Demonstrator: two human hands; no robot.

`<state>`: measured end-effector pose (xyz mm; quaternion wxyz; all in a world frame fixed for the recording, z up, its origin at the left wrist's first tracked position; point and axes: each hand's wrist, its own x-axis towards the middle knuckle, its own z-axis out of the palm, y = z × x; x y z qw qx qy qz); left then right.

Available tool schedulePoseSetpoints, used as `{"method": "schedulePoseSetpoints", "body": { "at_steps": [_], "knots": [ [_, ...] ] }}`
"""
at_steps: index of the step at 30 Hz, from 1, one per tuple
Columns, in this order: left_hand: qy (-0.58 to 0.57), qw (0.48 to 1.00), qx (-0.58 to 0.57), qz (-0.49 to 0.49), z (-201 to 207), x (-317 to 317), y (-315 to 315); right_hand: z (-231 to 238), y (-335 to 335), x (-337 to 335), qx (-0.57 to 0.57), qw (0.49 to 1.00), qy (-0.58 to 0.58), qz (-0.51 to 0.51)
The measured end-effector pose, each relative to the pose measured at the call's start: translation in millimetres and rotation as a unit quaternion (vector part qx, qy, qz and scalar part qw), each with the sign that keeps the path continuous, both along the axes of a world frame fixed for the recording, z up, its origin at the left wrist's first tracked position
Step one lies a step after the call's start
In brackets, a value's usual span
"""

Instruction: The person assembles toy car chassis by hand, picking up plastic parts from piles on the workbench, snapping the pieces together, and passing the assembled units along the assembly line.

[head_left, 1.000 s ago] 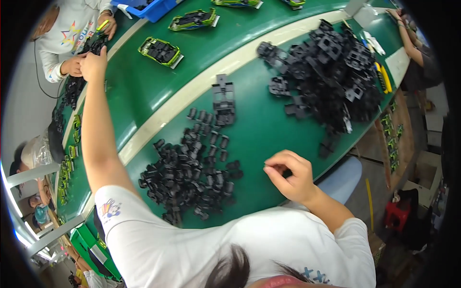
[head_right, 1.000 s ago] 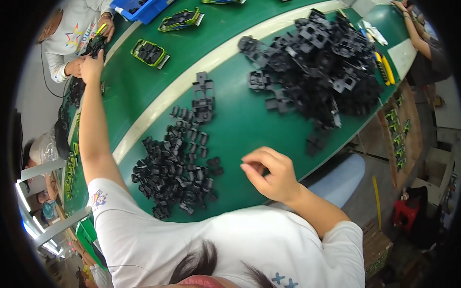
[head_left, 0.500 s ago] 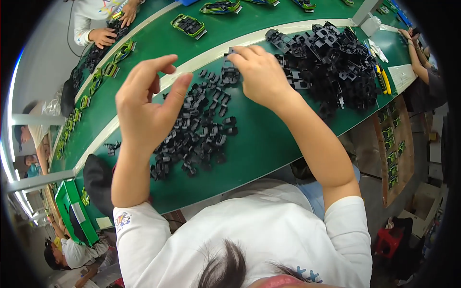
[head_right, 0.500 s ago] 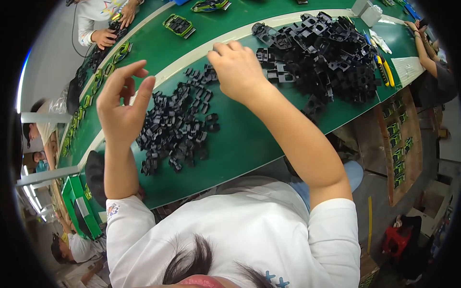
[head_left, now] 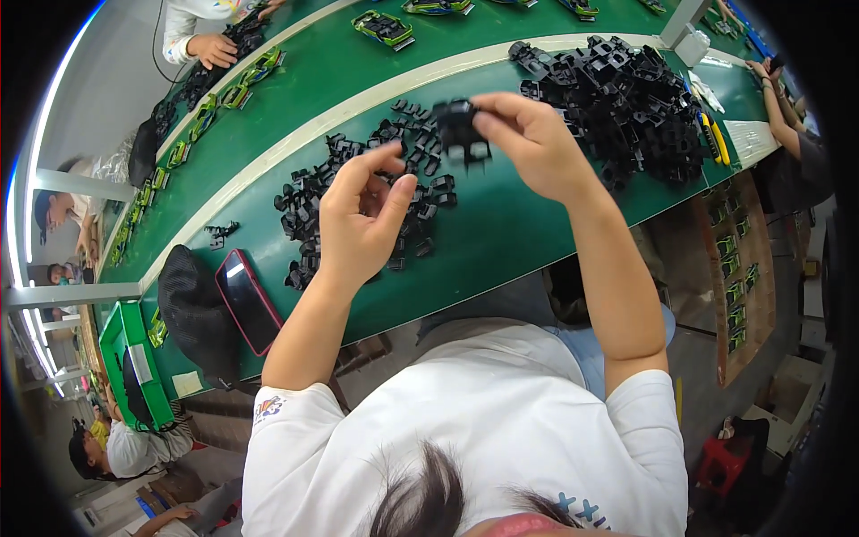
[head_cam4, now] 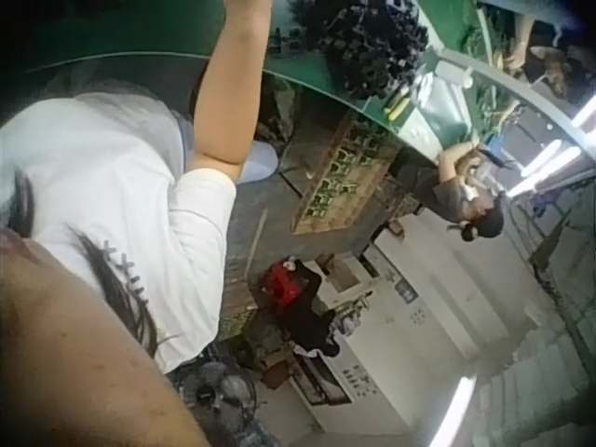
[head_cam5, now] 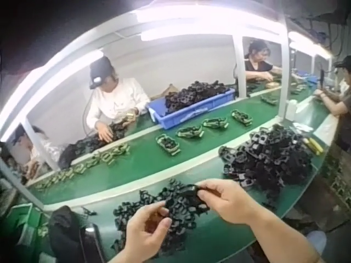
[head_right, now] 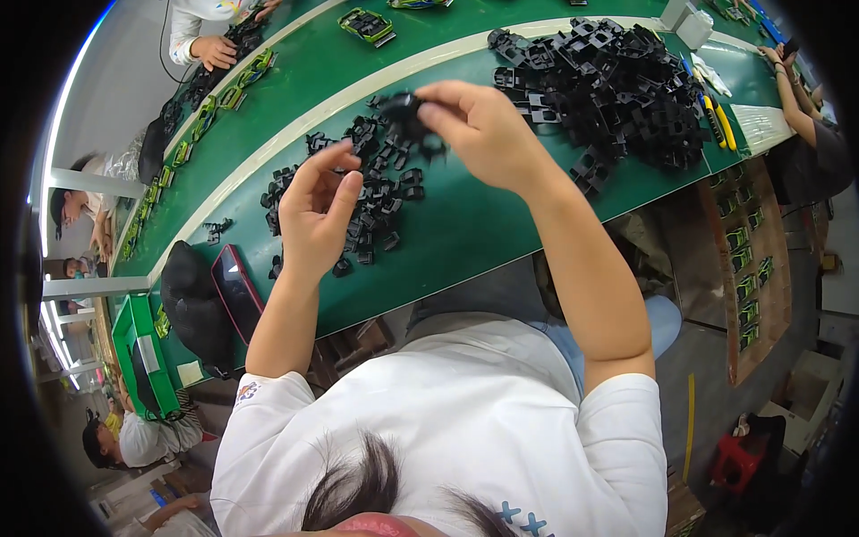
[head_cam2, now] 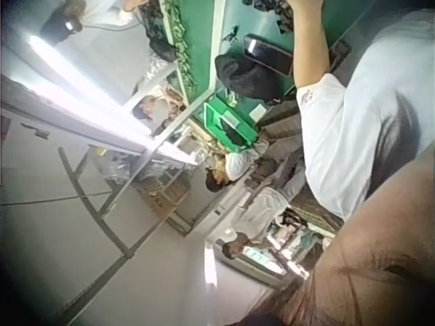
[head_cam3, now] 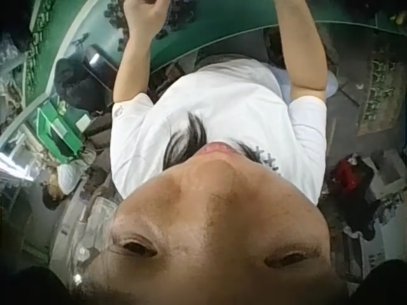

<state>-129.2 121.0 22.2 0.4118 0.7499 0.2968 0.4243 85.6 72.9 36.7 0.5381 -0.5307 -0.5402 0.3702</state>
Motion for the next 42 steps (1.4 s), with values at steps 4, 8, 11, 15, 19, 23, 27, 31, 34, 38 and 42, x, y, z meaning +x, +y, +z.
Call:
{"method": "schedulePoseSetpoints", "body": {
  "at_steps": [4,8,11,15,19,23,27,31,34,38,42],
  "knots": [
    [-0.052,0.980,-0.142,-0.132,10.2,2.4,-12.8,6.0,-20.8,-17.0,-0.078,0.975,0.121,0.171],
    [0.021,0.985,-0.155,-0.080,13.6,-11.9,-3.2,-2.5,-21.9,-34.7,-0.076,0.993,0.086,0.034],
    [-0.116,0.971,-0.206,0.038,12.4,-28.3,16.9,-15.8,-18.4,-22.8,0.004,0.966,-0.222,-0.129],
    [-0.139,0.961,-0.228,0.067,9.3,-29.4,21.5,-44.1,-21.7,-49.3,0.081,0.950,-0.299,-0.049],
    [-0.131,0.946,-0.286,0.080,10.6,-20.1,11.5,-47.5,-25.8,-43.0,0.053,0.944,-0.315,-0.088],
    [-0.125,0.945,-0.301,0.022,-0.4,-18.5,0.8,-16.4,-38.9,-28.8,0.101,0.961,-0.218,-0.138],
    [-0.106,0.935,-0.335,-0.033,-4.0,-15.0,-11.6,7.4,-50.2,-46.0,0.162,0.953,-0.239,-0.088],
    [-0.129,0.908,-0.394,-0.067,-5.2,-10.9,-12.6,-0.3,-53.8,-54.3,0.171,0.953,-0.243,-0.056],
    [-0.134,0.910,-0.380,-0.100,-11.4,-11.1,-13.8,-2.5,-53.4,-53.5,0.166,0.942,-0.283,-0.070],
    [-0.119,0.897,-0.403,-0.139,-12.0,-9.5,-17.0,3.9,-53.6,-49.7,0.156,0.937,-0.309,-0.054],
    [-0.120,0.891,-0.411,-0.148,-10.2,-9.8,-18.5,6.1,-50.7,-40.8,0.161,0.949,-0.271,-0.014]
  ]
}}
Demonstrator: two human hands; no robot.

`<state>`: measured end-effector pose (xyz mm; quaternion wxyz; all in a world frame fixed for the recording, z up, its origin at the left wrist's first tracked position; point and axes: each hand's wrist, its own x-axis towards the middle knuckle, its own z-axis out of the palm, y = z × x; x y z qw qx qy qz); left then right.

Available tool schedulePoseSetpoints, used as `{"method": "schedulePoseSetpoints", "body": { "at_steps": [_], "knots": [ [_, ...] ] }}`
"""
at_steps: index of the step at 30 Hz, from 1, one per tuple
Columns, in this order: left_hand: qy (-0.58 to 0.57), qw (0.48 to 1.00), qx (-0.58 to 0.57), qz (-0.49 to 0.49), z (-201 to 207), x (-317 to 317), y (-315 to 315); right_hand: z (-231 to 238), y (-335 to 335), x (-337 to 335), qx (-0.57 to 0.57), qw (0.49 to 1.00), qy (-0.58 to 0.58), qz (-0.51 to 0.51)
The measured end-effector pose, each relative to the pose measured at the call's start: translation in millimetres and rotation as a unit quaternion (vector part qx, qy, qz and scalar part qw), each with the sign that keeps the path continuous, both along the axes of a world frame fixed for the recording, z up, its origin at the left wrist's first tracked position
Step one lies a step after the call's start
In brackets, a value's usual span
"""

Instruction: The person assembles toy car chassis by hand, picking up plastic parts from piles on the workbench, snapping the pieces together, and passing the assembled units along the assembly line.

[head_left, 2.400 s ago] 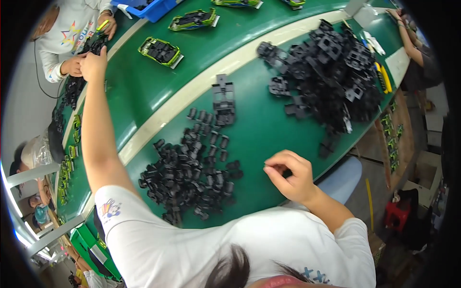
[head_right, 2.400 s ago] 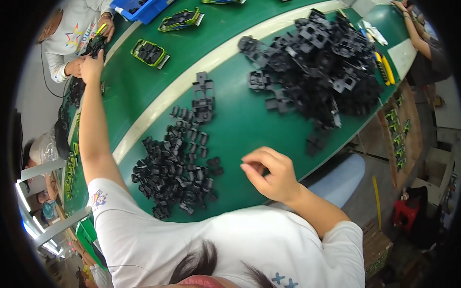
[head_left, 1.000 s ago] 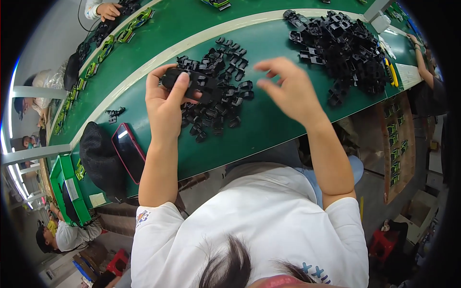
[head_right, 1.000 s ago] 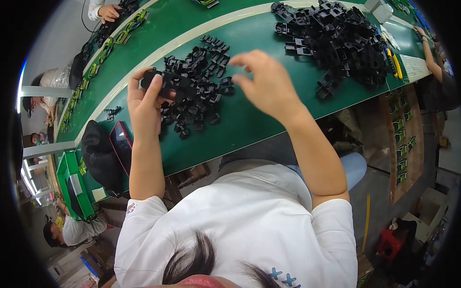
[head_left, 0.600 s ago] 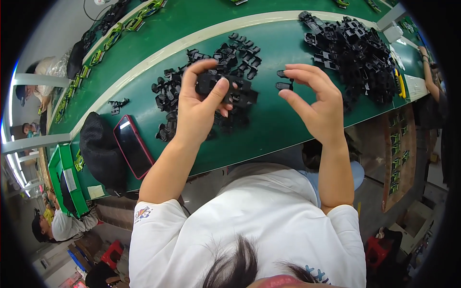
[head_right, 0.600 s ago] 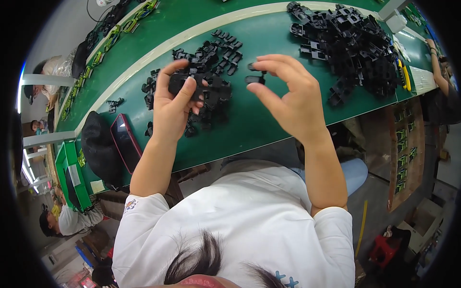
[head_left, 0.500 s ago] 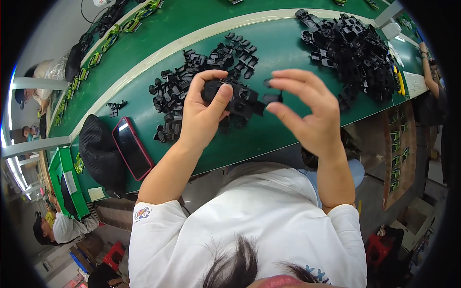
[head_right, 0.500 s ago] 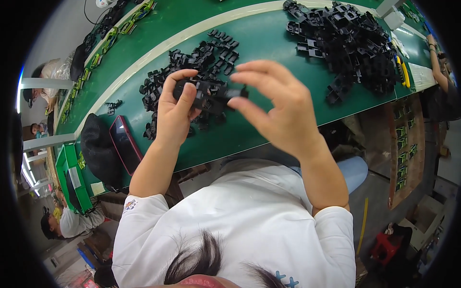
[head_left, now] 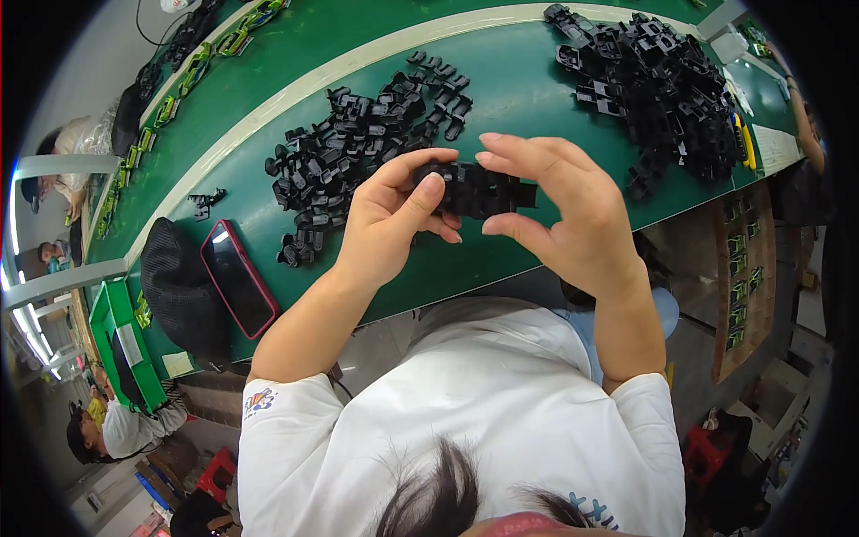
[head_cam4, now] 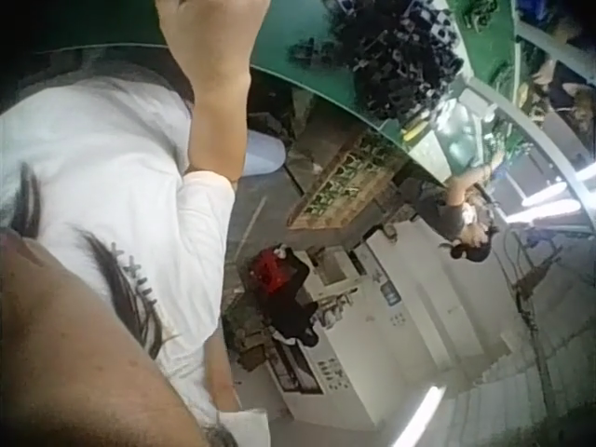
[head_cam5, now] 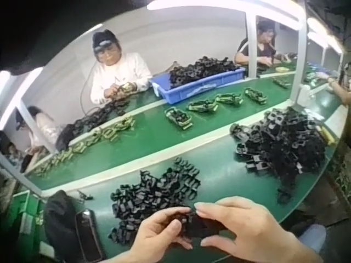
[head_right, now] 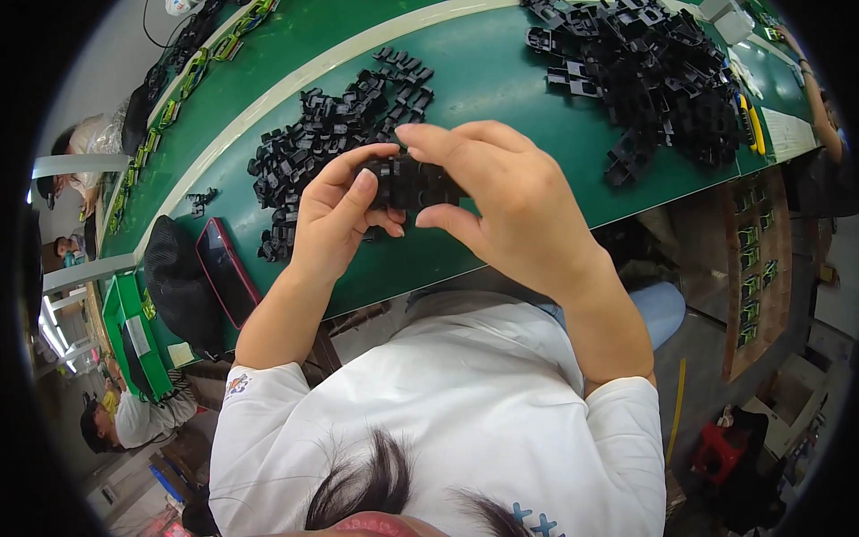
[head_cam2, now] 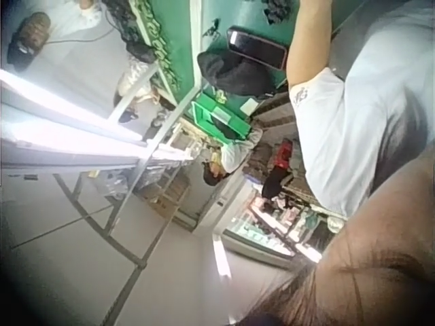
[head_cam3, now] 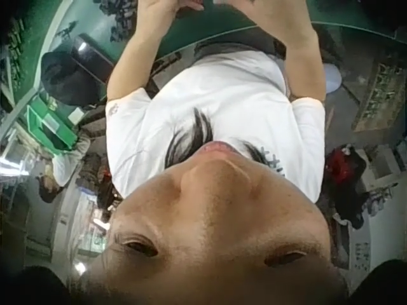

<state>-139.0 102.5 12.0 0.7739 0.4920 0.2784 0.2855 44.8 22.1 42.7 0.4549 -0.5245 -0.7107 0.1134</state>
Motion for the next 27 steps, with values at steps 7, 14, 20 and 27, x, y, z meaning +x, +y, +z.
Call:
{"method": "schedulePoseSetpoints", "body": {
  "at_steps": [7,14,20,27],
  "knots": [
    [0.019,0.999,0.049,0.002,-3.1,2.3,-4.0,-14.7,-3.6,0.5,0.036,0.996,-0.071,-0.029],
    [-0.042,0.999,-0.014,0.008,0.4,4.8,-5.7,-14.7,-3.7,2.6,0.003,0.991,0.134,0.008],
    [-0.040,0.999,0.030,0.015,-6.0,5.1,-5.9,-26.3,-12.1,10.4,-0.215,0.868,0.446,-0.032],
    [-0.039,0.999,-0.001,0.005,-2.4,4.6,-5.5,-28.5,-11.0,2.9,-0.103,0.924,0.356,-0.093]
  ]
}}
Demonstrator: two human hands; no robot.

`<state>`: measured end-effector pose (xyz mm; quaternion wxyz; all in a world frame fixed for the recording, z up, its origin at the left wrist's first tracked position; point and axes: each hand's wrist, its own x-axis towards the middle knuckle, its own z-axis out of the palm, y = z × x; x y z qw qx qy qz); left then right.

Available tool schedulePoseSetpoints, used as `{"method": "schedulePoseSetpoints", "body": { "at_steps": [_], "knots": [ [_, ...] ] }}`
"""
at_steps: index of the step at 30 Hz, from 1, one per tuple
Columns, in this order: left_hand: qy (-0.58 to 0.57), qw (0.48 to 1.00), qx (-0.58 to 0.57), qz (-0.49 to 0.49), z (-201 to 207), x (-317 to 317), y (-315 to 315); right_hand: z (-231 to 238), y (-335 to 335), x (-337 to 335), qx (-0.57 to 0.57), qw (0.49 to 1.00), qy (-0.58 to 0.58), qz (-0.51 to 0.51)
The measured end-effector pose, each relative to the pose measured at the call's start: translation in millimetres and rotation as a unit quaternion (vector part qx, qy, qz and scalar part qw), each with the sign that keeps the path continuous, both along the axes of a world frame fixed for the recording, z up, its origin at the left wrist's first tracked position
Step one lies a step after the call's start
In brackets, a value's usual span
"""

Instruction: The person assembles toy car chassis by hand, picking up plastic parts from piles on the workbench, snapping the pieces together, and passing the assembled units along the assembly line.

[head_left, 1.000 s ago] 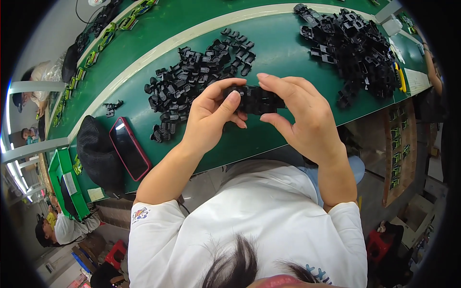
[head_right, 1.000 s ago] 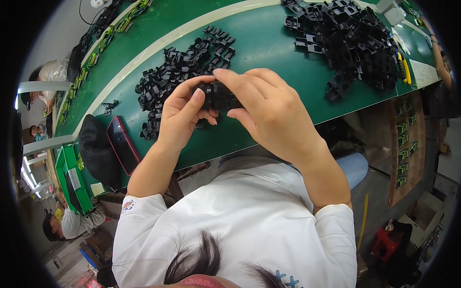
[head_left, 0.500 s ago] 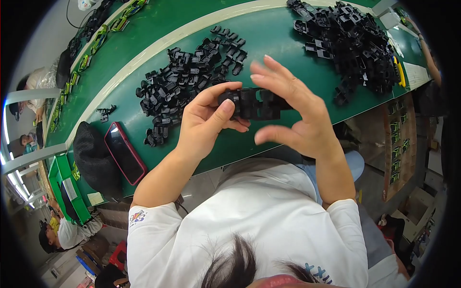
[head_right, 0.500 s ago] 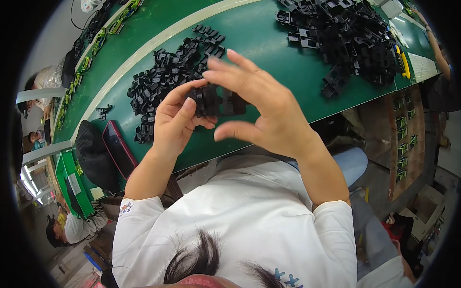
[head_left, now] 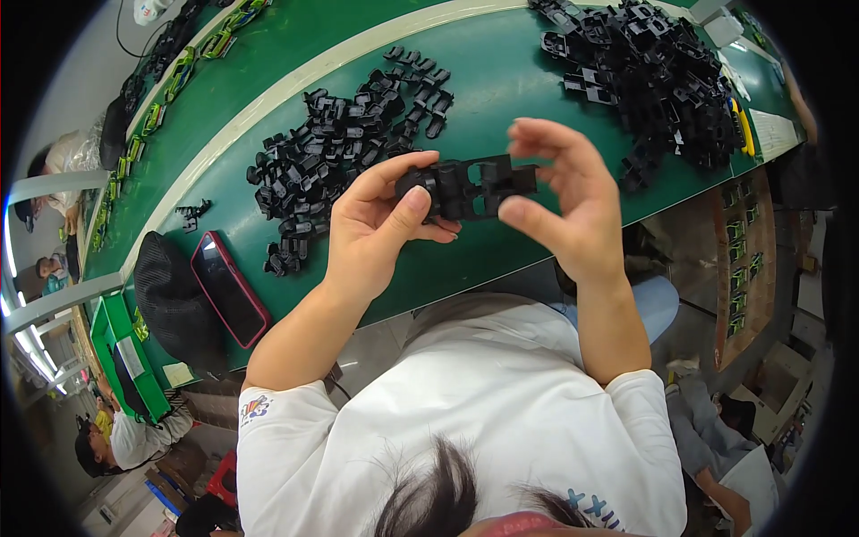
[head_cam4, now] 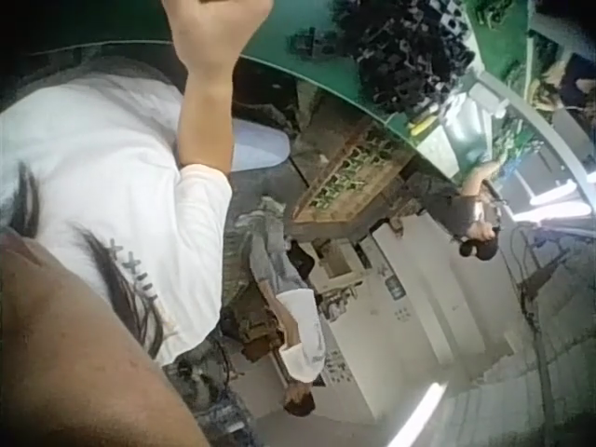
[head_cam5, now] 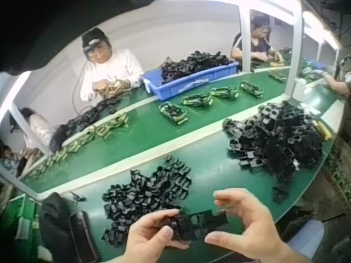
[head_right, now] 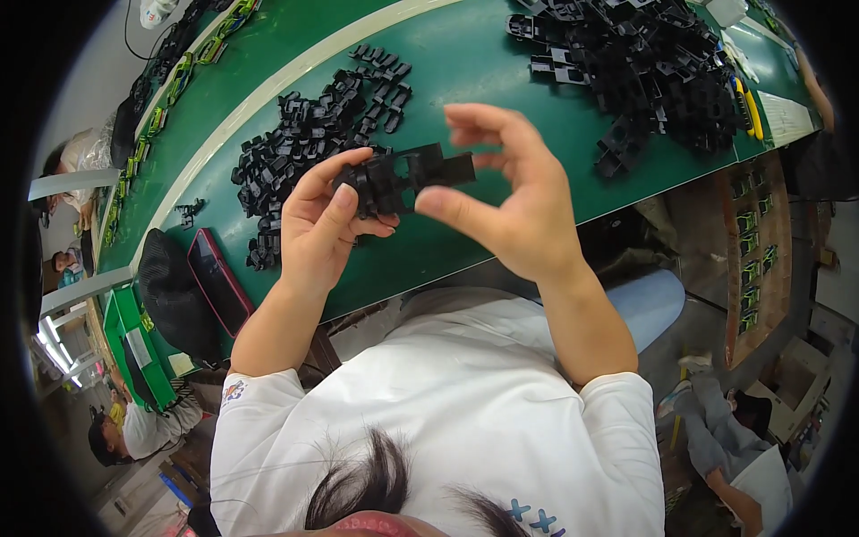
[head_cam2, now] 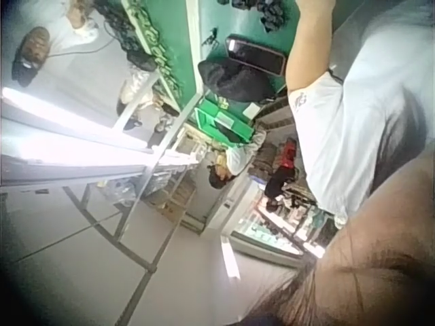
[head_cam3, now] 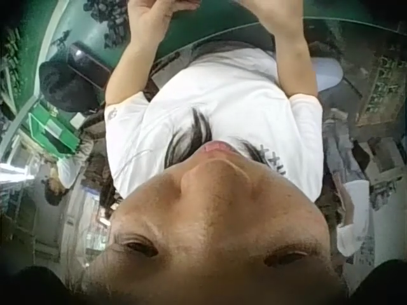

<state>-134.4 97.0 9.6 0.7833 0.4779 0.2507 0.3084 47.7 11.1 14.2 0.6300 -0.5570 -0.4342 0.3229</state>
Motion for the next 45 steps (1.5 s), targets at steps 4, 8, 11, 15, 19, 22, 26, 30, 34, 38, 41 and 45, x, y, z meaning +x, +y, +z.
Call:
{"method": "schedulePoseSetpoints", "body": {
  "at_steps": [4,8,11,15,19,22,26,30,34,38,41,45],
  "knots": [
    [0.011,1.000,-0.005,0.006,-1.5,0.3,-0.6,10.9,1.1,12.3,0.133,0.926,-0.354,0.008],
    [0.018,1.000,0.010,0.001,-1.1,-0.2,-1.9,8.9,2.7,12.6,0.141,0.896,-0.419,0.031],
    [0.030,1.000,-0.010,0.001,-0.2,0.6,-1.7,4.6,2.5,16.5,0.151,0.925,-0.348,0.036],
    [0.026,1.000,-0.007,-0.005,-2.1,0.3,-2.4,-3.8,4.4,11.4,0.158,0.943,-0.289,0.050],
    [0.021,1.000,0.001,0.000,-1.9,1.2,-4.3,0.3,1.1,10.3,0.125,0.944,-0.305,0.023],
    [0.008,1.000,0.025,-0.013,0.0,0.8,-6.1,-2.4,-2.9,-0.7,0.056,0.992,-0.111,0.036],
    [0.032,0.991,0.126,0.007,-2.1,1.1,-10.6,-3.0,-1.4,-1.5,-0.068,0.988,0.121,0.065],
    [0.037,0.989,0.142,0.001,-4.0,0.0,-11.8,4.1,-3.0,-1.6,-0.122,0.978,0.151,0.076],
    [0.026,0.997,0.071,-0.019,-1.8,-1.3,-9.6,1.7,-3.9,-1.7,-0.122,0.975,0.175,0.070],
    [0.048,0.998,-0.041,-0.013,0.6,3.2,-6.9,-5.3,-2.6,3.3,-0.109,0.973,0.188,0.081],
    [0.055,0.997,-0.039,-0.025,-7.0,-0.7,-4.1,-4.6,-4.3,6.1,-0.104,0.977,0.168,0.083],
    [0.077,0.997,-0.008,-0.026,-11.4,-4.6,-0.6,-3.1,-3.0,8.8,-0.108,0.967,0.209,0.094]
  ]
}}
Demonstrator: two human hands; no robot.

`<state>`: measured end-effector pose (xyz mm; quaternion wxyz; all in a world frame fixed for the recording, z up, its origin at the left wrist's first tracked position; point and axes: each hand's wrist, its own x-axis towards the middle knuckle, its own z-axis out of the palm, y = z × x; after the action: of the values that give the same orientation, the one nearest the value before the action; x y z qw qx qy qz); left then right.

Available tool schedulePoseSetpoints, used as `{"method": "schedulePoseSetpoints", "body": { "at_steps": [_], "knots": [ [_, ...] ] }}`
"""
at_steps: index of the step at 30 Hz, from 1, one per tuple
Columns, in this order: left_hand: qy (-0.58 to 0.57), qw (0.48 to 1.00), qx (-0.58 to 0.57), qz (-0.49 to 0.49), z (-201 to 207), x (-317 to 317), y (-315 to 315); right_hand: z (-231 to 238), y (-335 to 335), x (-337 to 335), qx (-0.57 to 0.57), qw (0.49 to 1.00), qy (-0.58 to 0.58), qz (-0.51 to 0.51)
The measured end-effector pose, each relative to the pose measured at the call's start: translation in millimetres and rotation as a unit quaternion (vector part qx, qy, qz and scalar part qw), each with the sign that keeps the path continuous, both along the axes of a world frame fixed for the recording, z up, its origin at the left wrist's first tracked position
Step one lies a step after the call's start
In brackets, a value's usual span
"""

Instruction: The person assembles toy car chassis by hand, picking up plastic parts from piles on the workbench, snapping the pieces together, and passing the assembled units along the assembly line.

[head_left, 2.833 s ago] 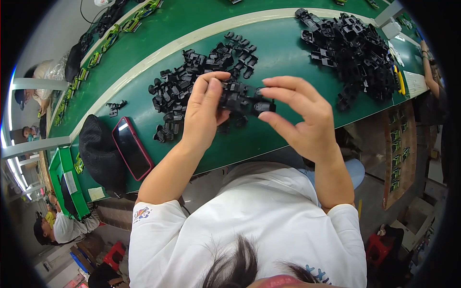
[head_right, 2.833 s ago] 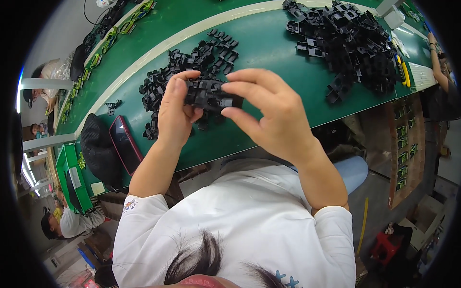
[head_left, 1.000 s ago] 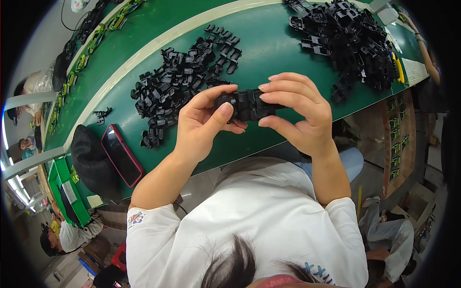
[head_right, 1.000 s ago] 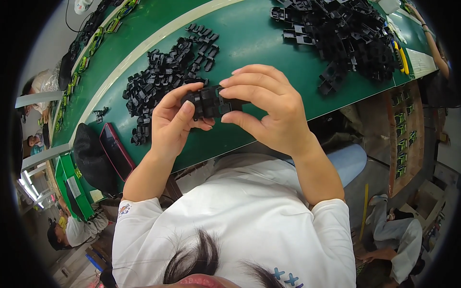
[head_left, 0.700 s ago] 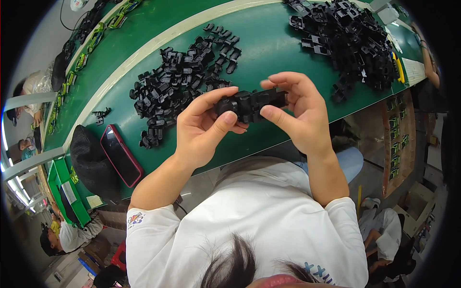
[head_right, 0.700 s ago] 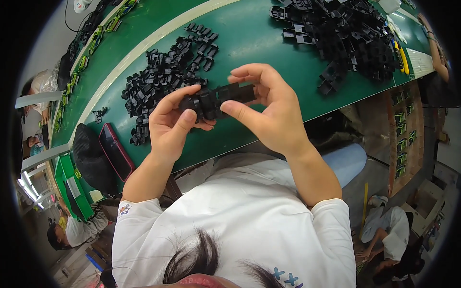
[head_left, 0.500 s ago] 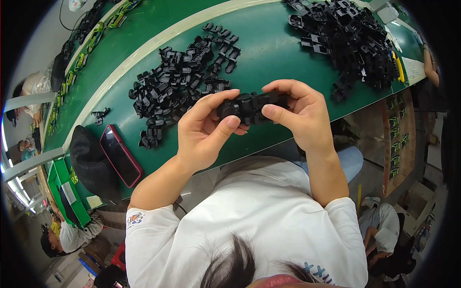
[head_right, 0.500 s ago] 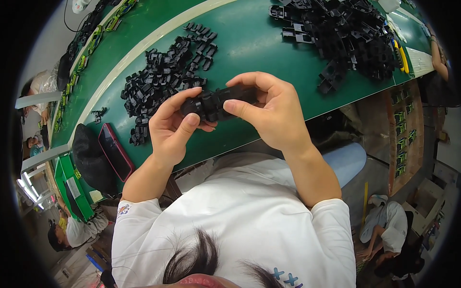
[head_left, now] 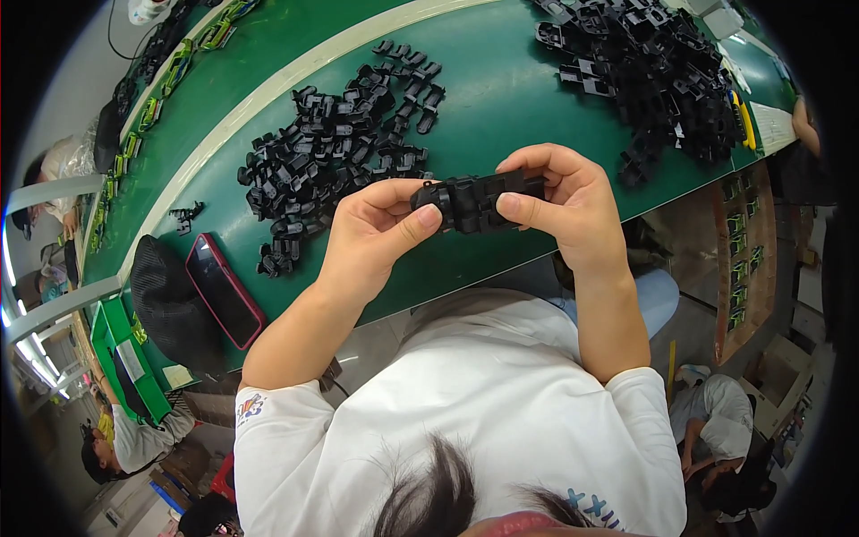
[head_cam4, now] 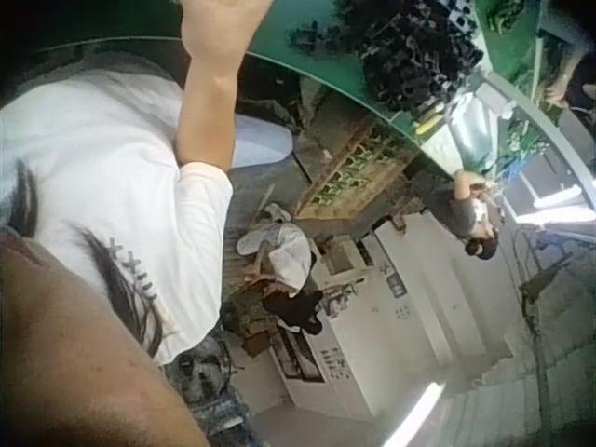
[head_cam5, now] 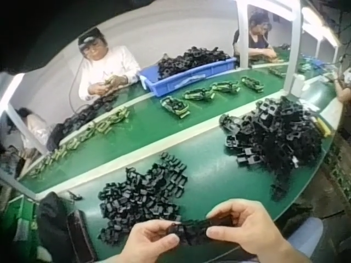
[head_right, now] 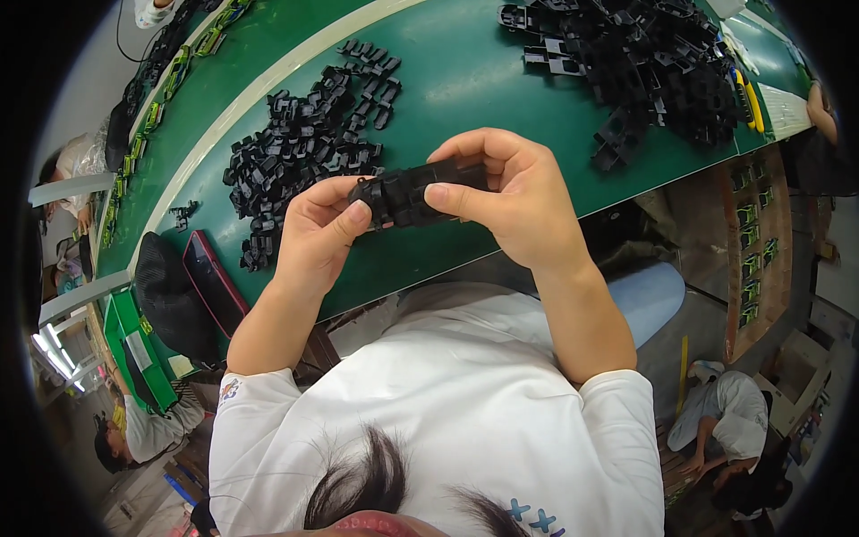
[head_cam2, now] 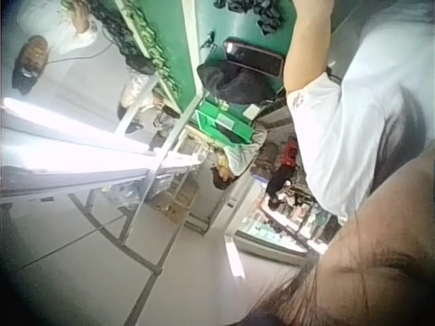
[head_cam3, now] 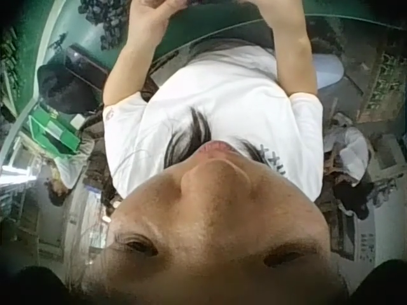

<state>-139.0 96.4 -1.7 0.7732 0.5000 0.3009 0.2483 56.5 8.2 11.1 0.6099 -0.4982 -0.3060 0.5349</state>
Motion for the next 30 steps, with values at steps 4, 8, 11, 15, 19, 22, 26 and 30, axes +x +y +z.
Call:
{"method": "schedulePoseSetpoints", "body": {
  "at_steps": [4,8,11,15,19,22,26,30],
  "knots": [
    [-0.021,0.999,-0.033,-0.017,0.3,-0.3,0.8,-0.3,0.3,2.6,-0.019,1.000,0.010,0.009],
    [-0.055,0.995,-0.078,-0.015,2.5,0.6,-0.6,-1.4,-0.6,3.7,-0.010,0.999,0.028,0.015],
    [-0.055,0.998,-0.040,-0.008,2.0,1.0,-1.7,-2.0,-1.9,1.5,-0.007,1.000,0.009,0.014],
    [-0.031,0.999,-0.034,0.015,3.4,0.4,-0.2,-0.2,-3.4,0.2,-0.021,1.000,-0.006,0.023],
    [-0.021,0.998,-0.040,0.033,5.4,1.7,2.3,3.6,-2.5,-0.7,-0.038,0.999,0.008,-0.005],
    [-0.014,0.998,-0.045,0.041,8.7,0.7,3.3,2.2,-3.7,0.9,-0.010,1.000,0.007,-0.007],
    [-0.024,0.996,-0.055,0.060,15.0,0.2,3.8,1.0,-4.7,2.8,-0.005,0.999,0.012,-0.035],
    [-0.019,0.992,-0.019,0.122,37.3,-3.7,28.5,-11.0,2.6,9.7,0.015,0.992,-0.062,-0.105]
  ]
}}
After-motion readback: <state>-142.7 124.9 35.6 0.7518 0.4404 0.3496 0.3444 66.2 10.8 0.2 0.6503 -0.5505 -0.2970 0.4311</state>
